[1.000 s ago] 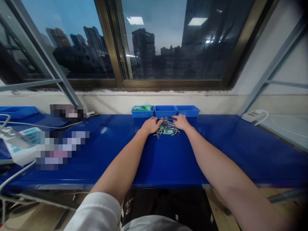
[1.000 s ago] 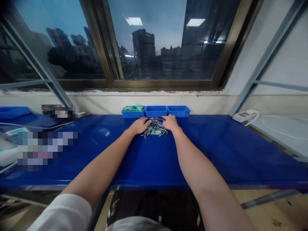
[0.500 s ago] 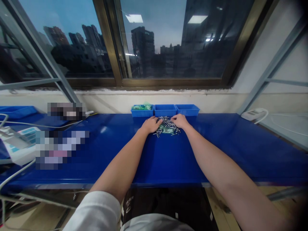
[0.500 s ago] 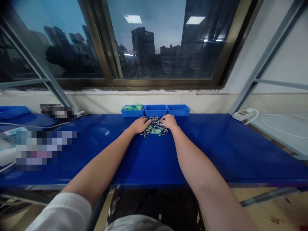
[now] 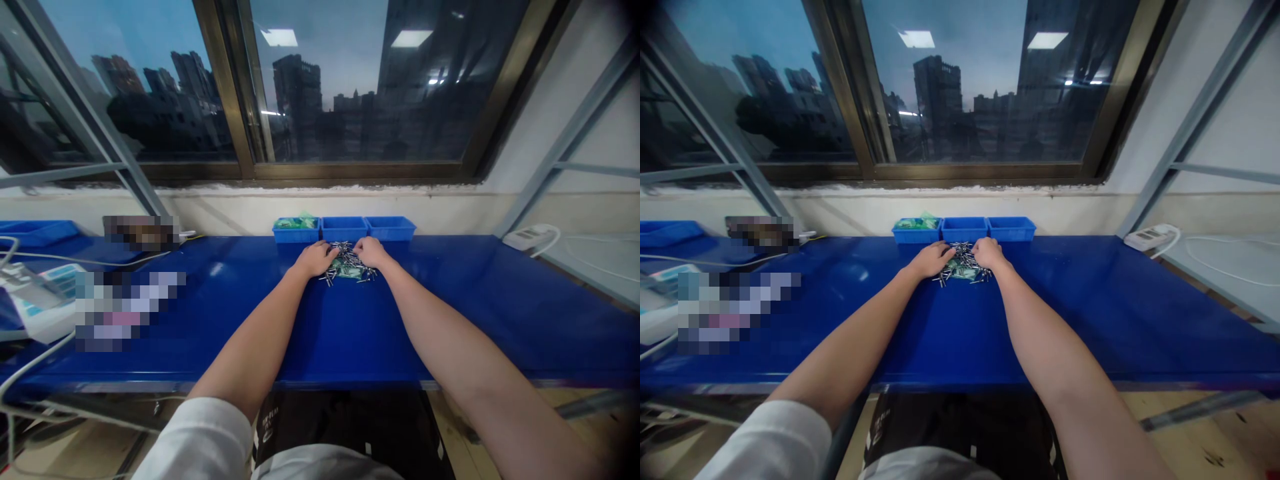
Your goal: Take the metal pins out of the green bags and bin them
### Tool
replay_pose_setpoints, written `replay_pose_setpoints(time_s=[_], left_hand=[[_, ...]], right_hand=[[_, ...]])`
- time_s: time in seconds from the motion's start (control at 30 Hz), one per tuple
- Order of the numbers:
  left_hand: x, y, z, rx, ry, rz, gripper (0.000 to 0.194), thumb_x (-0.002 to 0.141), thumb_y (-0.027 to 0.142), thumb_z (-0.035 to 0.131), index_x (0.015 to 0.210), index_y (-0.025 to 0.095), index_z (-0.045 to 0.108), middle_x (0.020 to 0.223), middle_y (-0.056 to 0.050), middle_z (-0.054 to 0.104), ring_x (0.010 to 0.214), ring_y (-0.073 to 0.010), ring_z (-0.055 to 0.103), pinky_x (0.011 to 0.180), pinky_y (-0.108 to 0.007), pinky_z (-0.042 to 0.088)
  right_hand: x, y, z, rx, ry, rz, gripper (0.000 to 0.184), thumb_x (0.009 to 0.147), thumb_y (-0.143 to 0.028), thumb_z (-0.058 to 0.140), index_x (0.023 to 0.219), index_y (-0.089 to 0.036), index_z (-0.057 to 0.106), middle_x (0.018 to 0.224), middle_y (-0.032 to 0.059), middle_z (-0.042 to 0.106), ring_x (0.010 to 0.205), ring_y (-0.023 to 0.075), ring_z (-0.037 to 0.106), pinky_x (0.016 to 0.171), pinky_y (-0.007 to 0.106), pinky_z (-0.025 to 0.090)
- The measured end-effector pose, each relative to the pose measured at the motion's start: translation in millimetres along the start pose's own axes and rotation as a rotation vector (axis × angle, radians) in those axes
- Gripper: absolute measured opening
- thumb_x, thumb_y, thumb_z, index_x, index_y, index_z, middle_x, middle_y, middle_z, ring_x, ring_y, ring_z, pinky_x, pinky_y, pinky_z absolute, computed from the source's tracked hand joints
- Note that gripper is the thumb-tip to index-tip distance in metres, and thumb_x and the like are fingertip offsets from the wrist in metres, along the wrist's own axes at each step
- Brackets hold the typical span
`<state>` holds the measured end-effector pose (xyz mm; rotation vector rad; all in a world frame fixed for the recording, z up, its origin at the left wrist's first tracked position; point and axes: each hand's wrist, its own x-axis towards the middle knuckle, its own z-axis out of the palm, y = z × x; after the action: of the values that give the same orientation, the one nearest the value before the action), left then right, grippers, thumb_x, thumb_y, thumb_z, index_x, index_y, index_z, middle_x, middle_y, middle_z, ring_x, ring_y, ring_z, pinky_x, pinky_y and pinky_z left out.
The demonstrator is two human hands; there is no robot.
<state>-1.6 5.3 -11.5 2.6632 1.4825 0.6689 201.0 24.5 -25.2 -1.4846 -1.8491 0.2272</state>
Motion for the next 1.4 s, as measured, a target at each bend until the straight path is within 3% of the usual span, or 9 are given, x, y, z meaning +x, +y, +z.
replay_pose_setpoints(time_s=[0.17,0.37,0.5,0.67,0.87,1.0,1.13,1.27,1.4], left_hand=[[0.9,2.8,-3.5,-0.018,0.136,0.086,0.042,0.091,0.04,0.044,0.121,0.012,0.055,0.122,-0.013,0.06,0.112,-0.0232,0.056,0.097,-0.032,0.041],[1.3,7.8,-11.0,0.005,0.119,0.109,0.026,0.093,0.03,0.043,0.095,0.018,0.066,0.093,-0.008,0.07,0.086,-0.0199,0.065,0.079,-0.029,0.047],[0.7,9.9,-13.8,0.041,0.145,0.073,0.025,0.093,0.029,0.043,0.093,0.019,0.066,0.086,-0.008,0.071,0.08,-0.0203,0.066,0.073,-0.028,0.047],[0.8,10.7,-13.8,0.06,0.196,0.085,0.027,0.093,0.032,0.043,0.093,0.018,0.066,0.084,-0.008,0.071,0.079,-0.0205,0.066,0.073,-0.028,0.046],[-0.4,11.6,-13.3,0.043,0.198,0.086,0.029,0.094,0.035,0.042,0.094,0.018,0.065,0.086,-0.007,0.071,0.081,-0.0203,0.066,0.074,-0.028,0.047],[-2.2,12.2,-12.4,-0.009,0.185,0.067,0.034,0.091,0.042,0.045,0.11,0.018,0.059,0.1,-0.007,0.07,0.094,-0.0209,0.064,0.082,-0.029,0.047],[-1.5,9.3,-10.8,0.049,0.207,0.006,0.04,0.091,0.042,0.045,0.119,0.015,0.054,0.115,-0.01,0.064,0.107,-0.0235,0.058,0.091,-0.033,0.044],[-0.3,5.1,-9.0,0.096,0.178,-0.037,0.04,0.09,0.041,0.045,0.119,0.014,0.054,0.116,-0.012,0.062,0.109,-0.0255,0.056,0.092,-0.035,0.043],[0.0,3.1,-8.3,0.126,0.137,-0.071,0.041,0.089,0.042,0.046,0.12,0.015,0.054,0.116,-0.012,0.061,0.109,-0.0262,0.056,0.092,-0.035,0.043]], right_hand=[[-7.0,-20.9,-7.0,-0.036,-0.029,-0.127,0.011,0.08,-0.018,0.055,0.081,-0.018,0.066,0.08,0.0066,0.069,0.076,0.0179,0.061,0.072,0.028,0.044],[-10.0,-34.0,-6.1,0.084,-0.112,-0.243,0.011,0.08,-0.02,0.054,0.081,-0.017,0.064,0.078,0.0045,0.067,0.072,0.0162,0.058,0.07,0.028,0.043],[-9.1,-32.1,-3.7,0.323,-0.138,-0.149,0.011,0.078,-0.024,0.055,0.079,-0.016,0.063,0.073,0.0039,0.066,0.068,0.0156,0.059,0.067,0.029,0.045],[-8.5,-30.9,-7.5,0.66,-0.138,0.013,0.02,0.063,-0.031,0.069,0.076,-0.016,0.064,0.067,0.0016,0.065,0.061,0.0137,0.057,0.062,0.028,0.046],[-9.3,-32.1,-12.4,0.813,-0.12,0.12,0.03,0.054,-0.036,0.075,0.076,-0.017,0.068,0.057,-0.001,0.061,0.051,0.0112,0.05,0.051,0.026,0.039],[-6.1,-27.6,-15.3,0.705,0.056,0.083,0.025,0.06,-0.035,0.07,0.078,-0.017,0.069,0.067,0.0016,0.066,0.063,0.0153,0.058,0.062,0.029,0.046],[-3.6,-16.2,-20.3,0.404,0.259,0.084,0.028,0.066,-0.028,0.063,0.09,-0.016,0.07,0.086,0.0058,0.07,0.078,0.0189,0.062,0.078,0.033,0.048],[-5.2,-7.1,-25.9,0.112,0.309,0.125,0.043,0.068,-0.026,0.06,0.11,-0.017,0.066,0.105,0.0067,0.069,0.1,0.0239,0.056,0.094,0.039,0.041],[-7.5,-4.7,-29.1,-0.03,0.289,0.215,0.055,0.068,-0.03,0.061,0.123,-0.021,0.058,0.117,0.0074,0.063,0.116,0.0307,0.044,0.098,0.047,0.035]])
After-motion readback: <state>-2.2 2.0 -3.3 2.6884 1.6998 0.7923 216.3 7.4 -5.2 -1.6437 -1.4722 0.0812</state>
